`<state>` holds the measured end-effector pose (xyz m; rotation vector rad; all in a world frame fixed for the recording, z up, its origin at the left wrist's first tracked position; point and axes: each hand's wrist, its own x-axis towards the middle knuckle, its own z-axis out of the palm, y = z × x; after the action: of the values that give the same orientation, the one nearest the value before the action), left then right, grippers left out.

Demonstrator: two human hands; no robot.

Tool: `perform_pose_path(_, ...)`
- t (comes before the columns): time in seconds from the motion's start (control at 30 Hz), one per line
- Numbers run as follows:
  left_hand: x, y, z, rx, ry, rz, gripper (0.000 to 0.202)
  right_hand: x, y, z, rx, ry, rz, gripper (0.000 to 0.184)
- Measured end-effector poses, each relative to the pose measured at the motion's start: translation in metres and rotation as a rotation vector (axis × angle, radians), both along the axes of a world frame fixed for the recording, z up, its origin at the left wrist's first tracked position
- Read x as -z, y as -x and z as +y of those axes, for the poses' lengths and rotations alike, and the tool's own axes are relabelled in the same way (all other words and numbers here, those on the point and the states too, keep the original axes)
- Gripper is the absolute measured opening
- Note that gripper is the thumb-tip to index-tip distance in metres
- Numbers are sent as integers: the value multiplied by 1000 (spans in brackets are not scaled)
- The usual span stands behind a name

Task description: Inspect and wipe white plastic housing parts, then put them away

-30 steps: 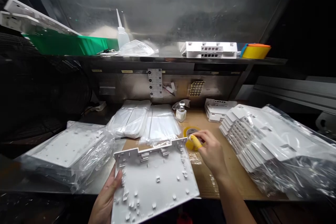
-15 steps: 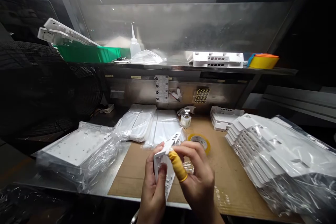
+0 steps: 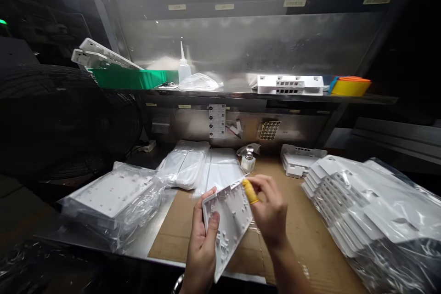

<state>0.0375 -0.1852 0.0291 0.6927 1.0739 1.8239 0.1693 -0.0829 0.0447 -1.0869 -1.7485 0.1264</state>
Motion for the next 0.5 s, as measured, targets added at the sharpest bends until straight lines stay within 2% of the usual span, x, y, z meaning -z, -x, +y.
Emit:
perform_pose_path(0.13,-3,25,-7,26,62,-267,71,36,-45,59,236,258,-111,30)
perform_pose_path(0.27,-6,50,-19,87,107,-416,82,72,-66,96,296,481,-301,29)
perform_pose_path(0.33,-4,60,-24,89,85,-419,81,84,-66,104,281,520,-384,33)
perform_pose_path(0.4,0,70,-28,79,50,-426,78,88,-66,103,251,528,-441,40)
perform_pose_path(0.5,7,88,-34,77,34,-457,75,86,-79,82,211,506,-464,52)
